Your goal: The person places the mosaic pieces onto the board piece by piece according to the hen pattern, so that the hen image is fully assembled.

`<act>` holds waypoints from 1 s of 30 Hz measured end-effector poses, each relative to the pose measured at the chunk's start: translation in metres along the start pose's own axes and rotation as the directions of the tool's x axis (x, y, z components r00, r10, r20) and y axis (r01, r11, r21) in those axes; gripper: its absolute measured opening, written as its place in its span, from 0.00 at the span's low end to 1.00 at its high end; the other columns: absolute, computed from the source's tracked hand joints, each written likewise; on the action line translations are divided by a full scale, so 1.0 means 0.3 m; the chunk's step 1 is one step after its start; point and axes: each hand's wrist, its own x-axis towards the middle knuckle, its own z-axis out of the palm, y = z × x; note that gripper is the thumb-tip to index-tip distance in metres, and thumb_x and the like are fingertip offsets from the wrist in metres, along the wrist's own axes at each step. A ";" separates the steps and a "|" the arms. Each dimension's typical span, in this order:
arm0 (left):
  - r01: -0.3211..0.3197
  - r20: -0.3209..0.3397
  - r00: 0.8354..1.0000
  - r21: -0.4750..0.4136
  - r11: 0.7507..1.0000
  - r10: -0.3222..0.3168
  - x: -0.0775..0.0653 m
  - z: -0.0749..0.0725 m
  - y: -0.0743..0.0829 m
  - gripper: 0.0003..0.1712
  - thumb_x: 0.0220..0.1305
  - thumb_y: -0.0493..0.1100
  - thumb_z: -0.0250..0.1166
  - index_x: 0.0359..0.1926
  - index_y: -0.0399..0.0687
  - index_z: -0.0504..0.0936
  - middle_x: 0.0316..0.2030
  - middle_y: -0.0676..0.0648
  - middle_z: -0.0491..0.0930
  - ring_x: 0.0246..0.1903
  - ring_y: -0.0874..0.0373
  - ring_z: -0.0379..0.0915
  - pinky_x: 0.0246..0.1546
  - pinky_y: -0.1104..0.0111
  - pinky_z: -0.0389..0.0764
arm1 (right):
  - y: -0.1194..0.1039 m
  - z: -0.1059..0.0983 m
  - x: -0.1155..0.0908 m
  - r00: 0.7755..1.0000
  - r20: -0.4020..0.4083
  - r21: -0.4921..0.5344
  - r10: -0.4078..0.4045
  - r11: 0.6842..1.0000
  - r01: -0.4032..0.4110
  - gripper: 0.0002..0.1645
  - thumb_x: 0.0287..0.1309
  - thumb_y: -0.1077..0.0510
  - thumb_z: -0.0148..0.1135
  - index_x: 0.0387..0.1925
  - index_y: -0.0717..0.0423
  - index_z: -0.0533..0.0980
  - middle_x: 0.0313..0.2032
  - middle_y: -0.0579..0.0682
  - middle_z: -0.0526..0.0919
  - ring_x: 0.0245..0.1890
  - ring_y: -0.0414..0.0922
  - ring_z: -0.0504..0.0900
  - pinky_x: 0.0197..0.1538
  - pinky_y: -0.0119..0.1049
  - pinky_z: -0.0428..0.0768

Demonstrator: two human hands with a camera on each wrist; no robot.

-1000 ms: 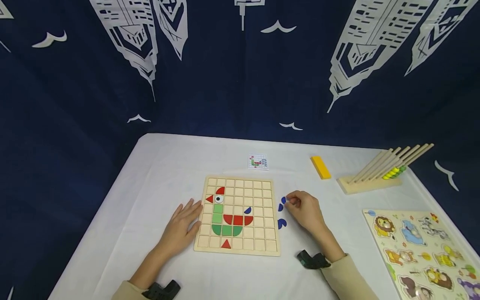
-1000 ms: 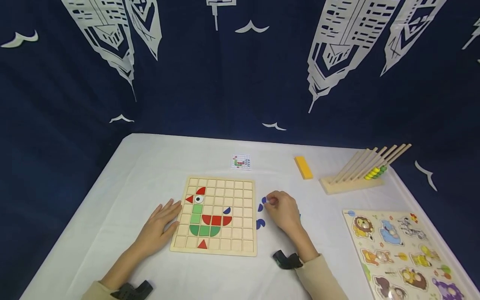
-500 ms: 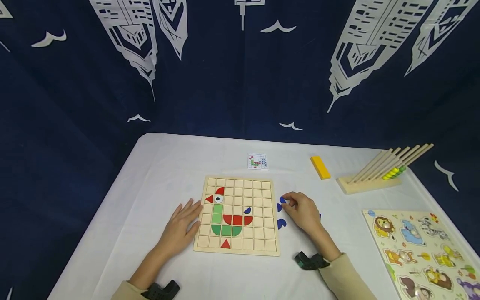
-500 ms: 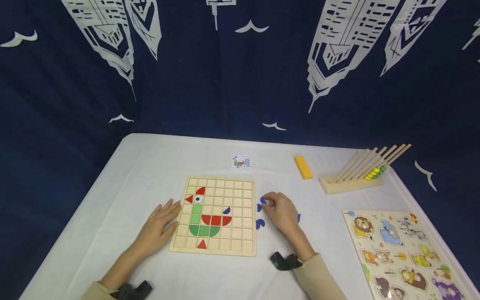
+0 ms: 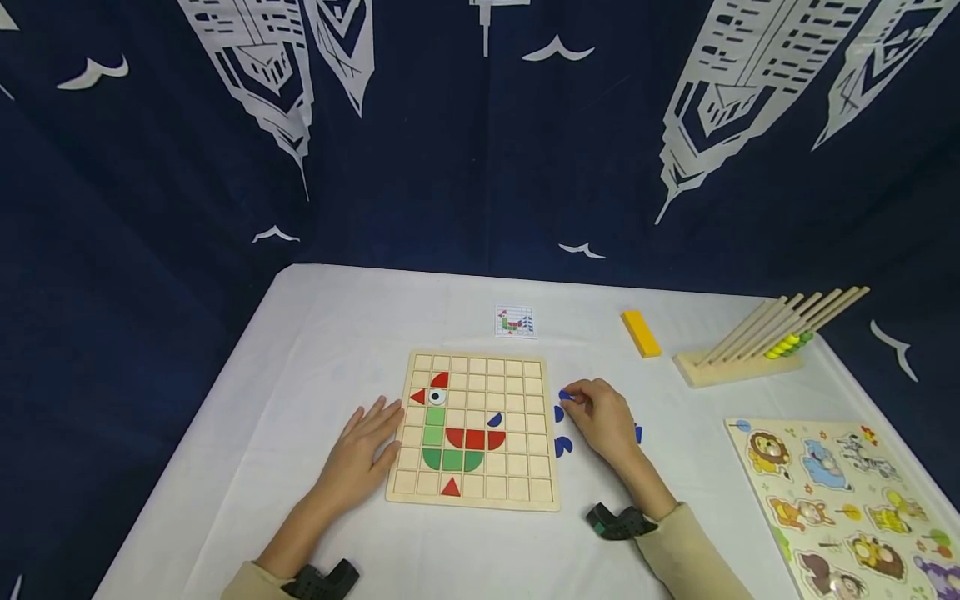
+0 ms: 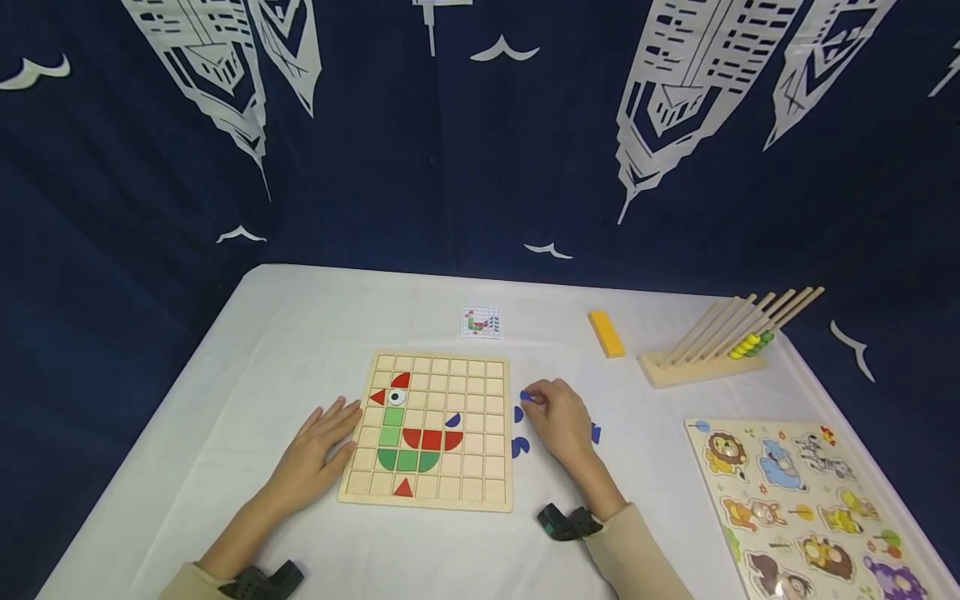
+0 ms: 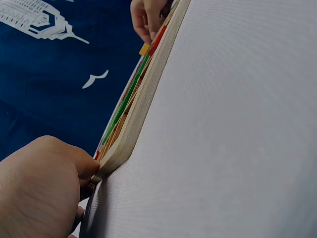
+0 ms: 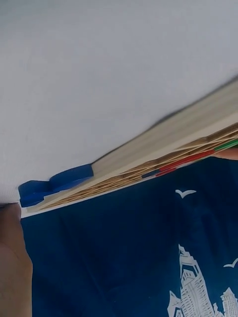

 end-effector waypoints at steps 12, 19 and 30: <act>-0.001 0.016 1.000 -0.003 1.000 0.001 0.009 -0.002 0.010 0.27 0.65 0.38 0.62 0.64 0.36 0.73 0.66 0.41 0.71 0.71 0.45 0.58 0.73 0.47 0.52 | -0.039 -0.021 0.022 0.996 0.062 0.053 -0.058 0.997 0.055 0.05 0.57 0.64 0.67 0.37 0.57 0.83 0.30 0.50 0.78 0.25 0.40 0.69 0.27 0.30 0.67; -0.008 0.023 1.000 -0.004 1.000 0.008 0.011 0.006 0.015 0.26 0.65 0.39 0.62 0.64 0.37 0.73 0.67 0.42 0.70 0.72 0.45 0.58 0.73 0.47 0.52 | -0.110 -0.002 0.042 0.964 0.183 0.070 -0.194 0.980 0.184 0.06 0.57 0.63 0.68 0.38 0.54 0.84 0.32 0.47 0.79 0.27 0.37 0.70 0.30 0.29 0.70; -0.022 0.015 1.000 -0.003 1.000 0.022 0.017 0.005 0.022 0.26 0.64 0.38 0.62 0.63 0.36 0.74 0.66 0.41 0.70 0.71 0.44 0.58 0.72 0.45 0.53 | -0.137 0.016 0.044 0.927 0.239 0.064 -0.289 0.957 0.282 0.07 0.58 0.63 0.66 0.38 0.52 0.84 0.37 0.46 0.81 0.34 0.39 0.76 0.39 0.37 0.78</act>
